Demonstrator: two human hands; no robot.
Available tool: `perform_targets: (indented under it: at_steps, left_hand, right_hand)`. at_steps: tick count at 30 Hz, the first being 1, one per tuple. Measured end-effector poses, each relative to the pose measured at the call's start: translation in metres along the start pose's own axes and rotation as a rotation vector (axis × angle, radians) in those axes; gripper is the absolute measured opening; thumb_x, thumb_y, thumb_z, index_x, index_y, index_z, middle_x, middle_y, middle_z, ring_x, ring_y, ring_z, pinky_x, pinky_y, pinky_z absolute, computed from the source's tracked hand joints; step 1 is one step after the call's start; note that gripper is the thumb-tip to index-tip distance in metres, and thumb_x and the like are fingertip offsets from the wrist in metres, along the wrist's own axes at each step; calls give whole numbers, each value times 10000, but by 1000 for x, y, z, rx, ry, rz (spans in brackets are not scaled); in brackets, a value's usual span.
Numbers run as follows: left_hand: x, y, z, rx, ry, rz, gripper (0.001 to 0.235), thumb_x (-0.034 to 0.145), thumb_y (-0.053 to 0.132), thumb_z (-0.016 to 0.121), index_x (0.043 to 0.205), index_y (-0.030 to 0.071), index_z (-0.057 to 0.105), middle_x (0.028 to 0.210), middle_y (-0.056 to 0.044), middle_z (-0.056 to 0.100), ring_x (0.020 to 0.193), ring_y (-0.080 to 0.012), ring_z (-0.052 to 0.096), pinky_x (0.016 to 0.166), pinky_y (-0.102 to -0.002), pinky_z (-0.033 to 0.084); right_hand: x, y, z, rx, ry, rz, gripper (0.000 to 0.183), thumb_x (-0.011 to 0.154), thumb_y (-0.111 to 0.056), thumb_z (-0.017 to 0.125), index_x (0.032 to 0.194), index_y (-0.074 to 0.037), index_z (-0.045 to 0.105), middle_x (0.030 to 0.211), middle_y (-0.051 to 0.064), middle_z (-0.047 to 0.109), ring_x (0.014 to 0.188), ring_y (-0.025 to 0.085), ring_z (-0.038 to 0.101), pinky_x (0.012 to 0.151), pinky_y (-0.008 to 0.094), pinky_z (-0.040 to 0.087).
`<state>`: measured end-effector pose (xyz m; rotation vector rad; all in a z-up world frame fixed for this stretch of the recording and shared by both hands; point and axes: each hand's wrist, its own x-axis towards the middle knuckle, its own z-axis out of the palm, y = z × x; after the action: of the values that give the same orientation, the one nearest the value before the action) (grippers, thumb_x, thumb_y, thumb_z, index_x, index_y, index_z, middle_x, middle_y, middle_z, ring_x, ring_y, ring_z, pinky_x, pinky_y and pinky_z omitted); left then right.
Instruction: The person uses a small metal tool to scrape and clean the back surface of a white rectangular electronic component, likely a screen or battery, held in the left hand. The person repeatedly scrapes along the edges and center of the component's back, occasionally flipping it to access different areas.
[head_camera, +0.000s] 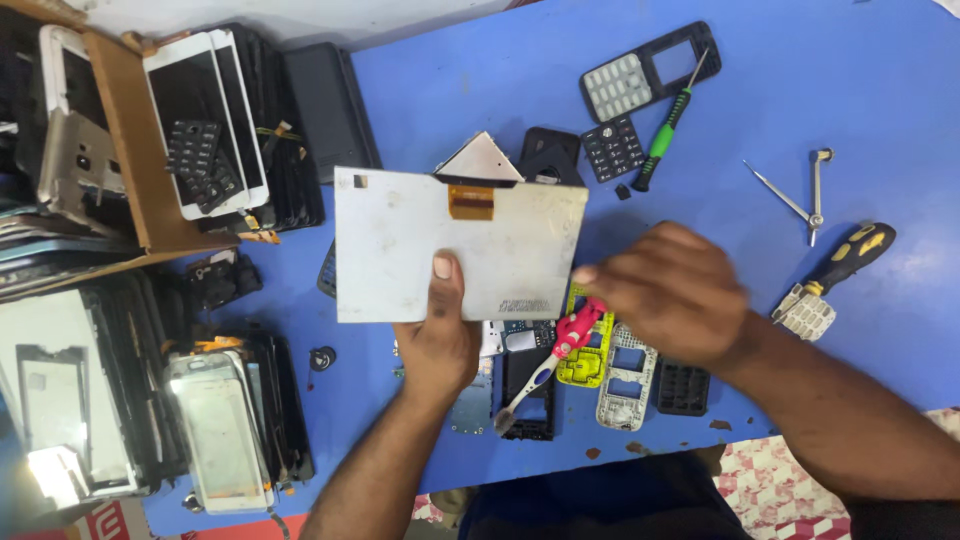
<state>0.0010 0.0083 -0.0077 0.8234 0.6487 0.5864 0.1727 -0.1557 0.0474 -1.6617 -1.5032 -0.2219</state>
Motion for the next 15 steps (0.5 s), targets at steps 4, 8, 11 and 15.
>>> perform_targets:
  at_steps: [4,8,11,15]
  left_hand:
    - [-4,1,-1,66,14,-32,453,1001,250,683,1339,-12,535,1257,-118,596,1130,-191,573,974,-369,498]
    - [-6,3,-1,153,43,-6,455,1002,232,692,1341,-41,561,1256,-135,609,1112,-202,586,959,-362,496]
    - [-4,3,0,43,24,16,442,994,189,699,1345,-19,529,1250,-129,593,1104,-200,584,964,-372,506]
    - [-5,5,-1,91,-19,45,414,1018,166,679,1352,-29,533,1268,-128,595,1125,-192,582,981,-364,506]
  right_hand:
    - [-5,7,5,-90,121,94,214,893,107,813,1000,-16,676,831,109,693,655,224,609,598,386,461]
    - [-10,11,2,87,75,128,256,905,154,706,1122,20,677,839,100,689,664,195,629,584,353,480]
    - [-17,13,5,226,36,139,274,887,164,695,1117,15,684,798,97,685,621,163,612,561,341,467]
    - [-21,18,10,377,36,193,349,903,192,628,1189,-2,672,846,92,699,678,134,675,571,285,515]
